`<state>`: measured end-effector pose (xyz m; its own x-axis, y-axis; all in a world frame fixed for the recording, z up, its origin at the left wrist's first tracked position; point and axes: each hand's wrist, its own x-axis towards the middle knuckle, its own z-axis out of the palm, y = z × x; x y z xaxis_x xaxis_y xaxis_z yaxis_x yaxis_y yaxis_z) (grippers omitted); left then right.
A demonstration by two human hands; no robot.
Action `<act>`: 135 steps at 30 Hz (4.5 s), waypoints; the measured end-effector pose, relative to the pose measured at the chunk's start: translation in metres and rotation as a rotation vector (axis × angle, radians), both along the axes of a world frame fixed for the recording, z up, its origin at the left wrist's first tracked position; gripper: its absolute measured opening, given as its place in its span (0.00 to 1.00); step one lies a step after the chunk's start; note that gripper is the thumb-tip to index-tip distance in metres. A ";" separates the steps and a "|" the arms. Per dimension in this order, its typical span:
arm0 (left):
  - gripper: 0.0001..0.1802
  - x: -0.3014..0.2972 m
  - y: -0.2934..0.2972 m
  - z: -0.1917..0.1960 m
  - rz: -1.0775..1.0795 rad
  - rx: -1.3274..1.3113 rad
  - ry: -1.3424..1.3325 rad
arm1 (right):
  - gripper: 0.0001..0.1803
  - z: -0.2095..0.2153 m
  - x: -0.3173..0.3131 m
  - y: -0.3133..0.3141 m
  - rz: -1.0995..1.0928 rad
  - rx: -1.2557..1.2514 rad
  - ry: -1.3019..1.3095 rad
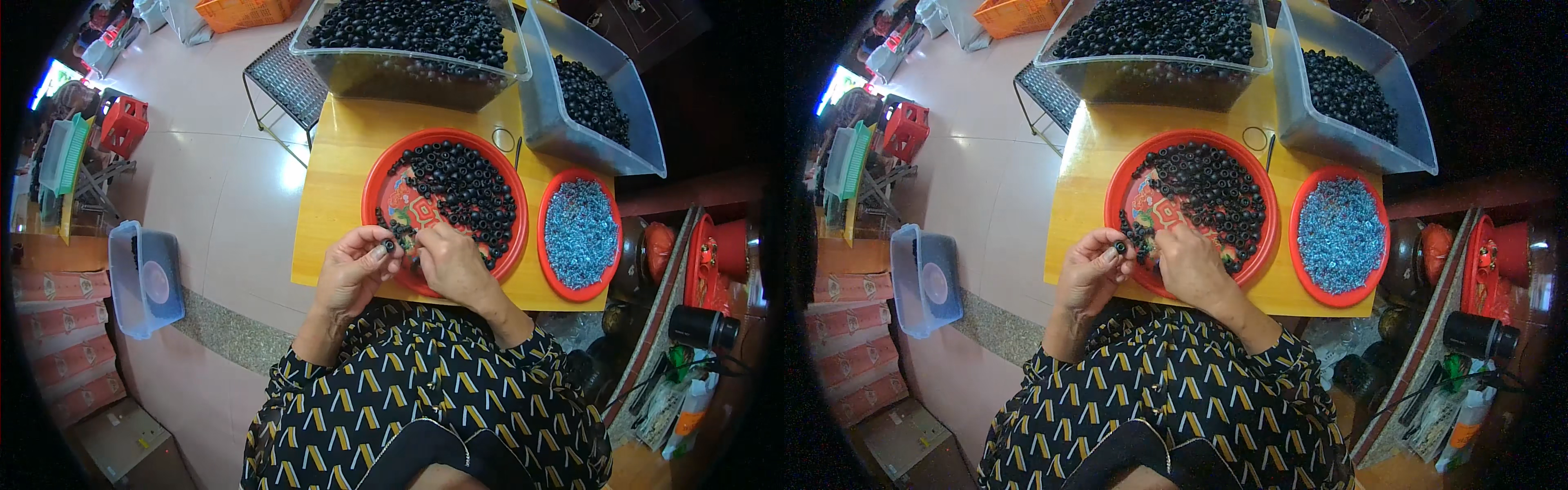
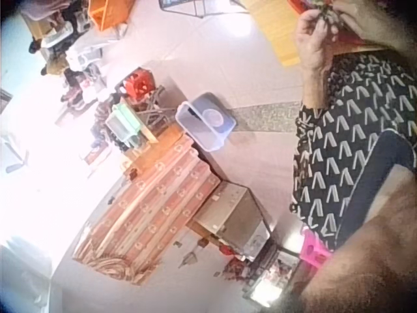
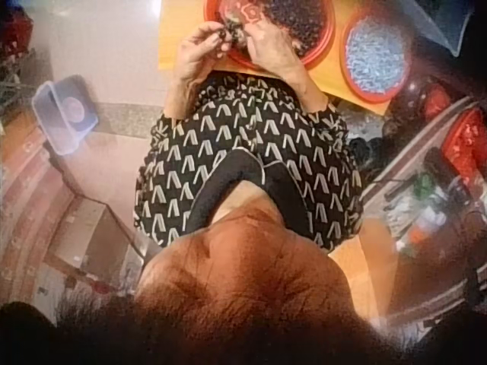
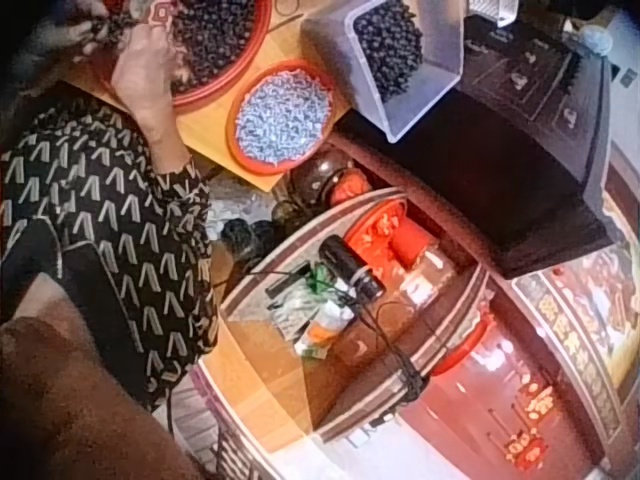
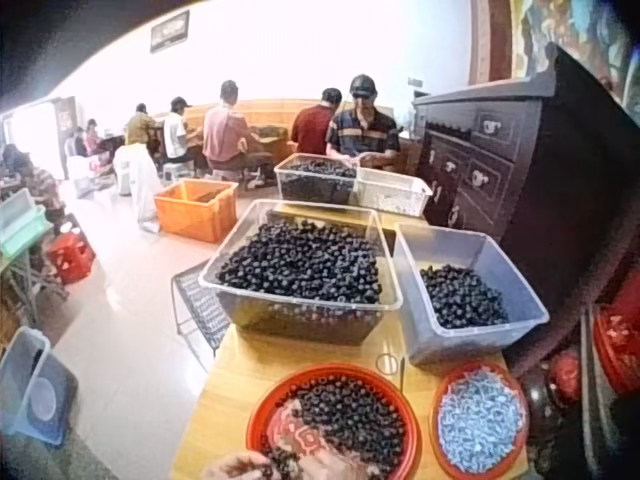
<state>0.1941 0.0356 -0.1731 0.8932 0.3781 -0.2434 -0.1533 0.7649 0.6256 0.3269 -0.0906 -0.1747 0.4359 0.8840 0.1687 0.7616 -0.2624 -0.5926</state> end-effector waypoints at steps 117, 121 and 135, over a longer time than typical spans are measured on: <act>0.09 0.042 0.012 0.001 0.092 0.229 0.120 | 0.11 0.018 0.122 -0.143 -0.327 0.031 -0.213; 0.10 0.034 0.012 0.000 0.035 0.168 0.105 | 0.09 0.023 0.123 -0.146 -0.414 0.021 -0.208; 0.12 0.019 0.018 -0.006 0.010 0.013 -0.024 | 0.13 0.040 0.038 -0.064 0.000 0.191 -0.146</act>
